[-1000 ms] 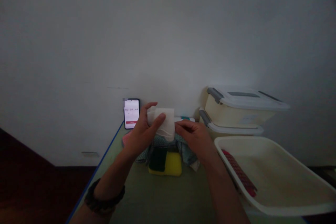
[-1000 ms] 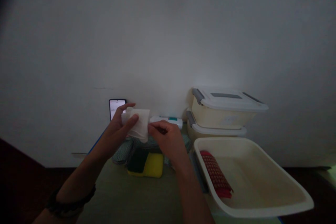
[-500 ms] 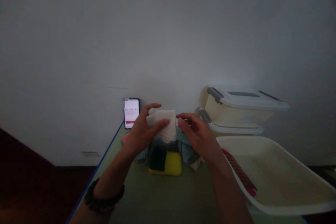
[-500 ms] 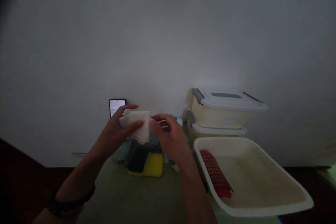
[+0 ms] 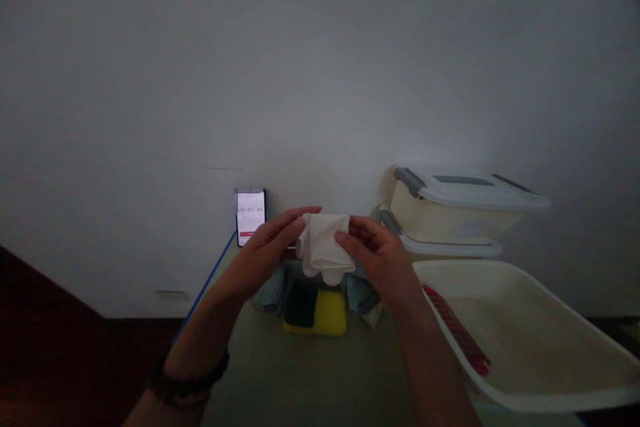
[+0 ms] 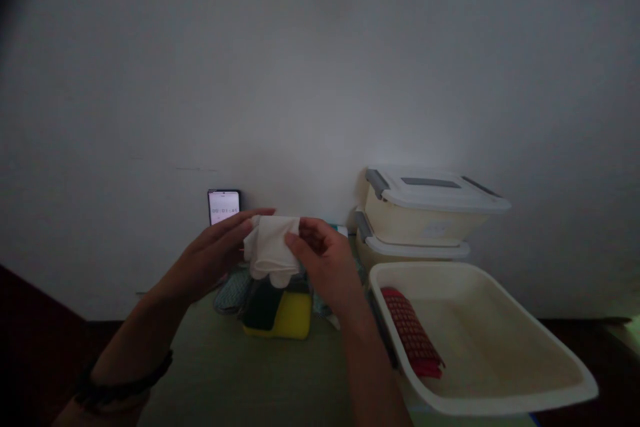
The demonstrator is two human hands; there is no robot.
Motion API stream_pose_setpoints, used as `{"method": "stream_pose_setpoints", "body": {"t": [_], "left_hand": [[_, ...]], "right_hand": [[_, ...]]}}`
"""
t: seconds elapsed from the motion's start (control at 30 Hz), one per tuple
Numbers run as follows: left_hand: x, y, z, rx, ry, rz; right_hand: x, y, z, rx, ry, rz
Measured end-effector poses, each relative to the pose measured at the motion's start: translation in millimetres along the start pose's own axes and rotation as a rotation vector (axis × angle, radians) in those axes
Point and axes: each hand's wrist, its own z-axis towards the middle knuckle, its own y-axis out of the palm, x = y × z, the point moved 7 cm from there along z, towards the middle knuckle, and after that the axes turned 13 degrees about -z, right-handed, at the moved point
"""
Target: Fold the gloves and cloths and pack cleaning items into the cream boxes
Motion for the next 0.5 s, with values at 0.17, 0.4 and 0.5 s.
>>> {"method": "stream_pose_setpoints", "body": {"t": [0.17,0.4,0.5], "left_hand": [[8.2,2.1,-3.2,-0.027,0.064,0.034],[14.3,1.5,-3.0,-0.006,0.088,0.077],[17.0,-0.7,-2.9,-0.022,0.115,0.147]], "right_hand": [[0.5,2.5,-0.4,-0.027,0.028,0.056],[2.8,3.8,0.3,-0.048,0.063,0.095],[2.5,3.5,0.0,-0.027,0.059,0.092]]}}
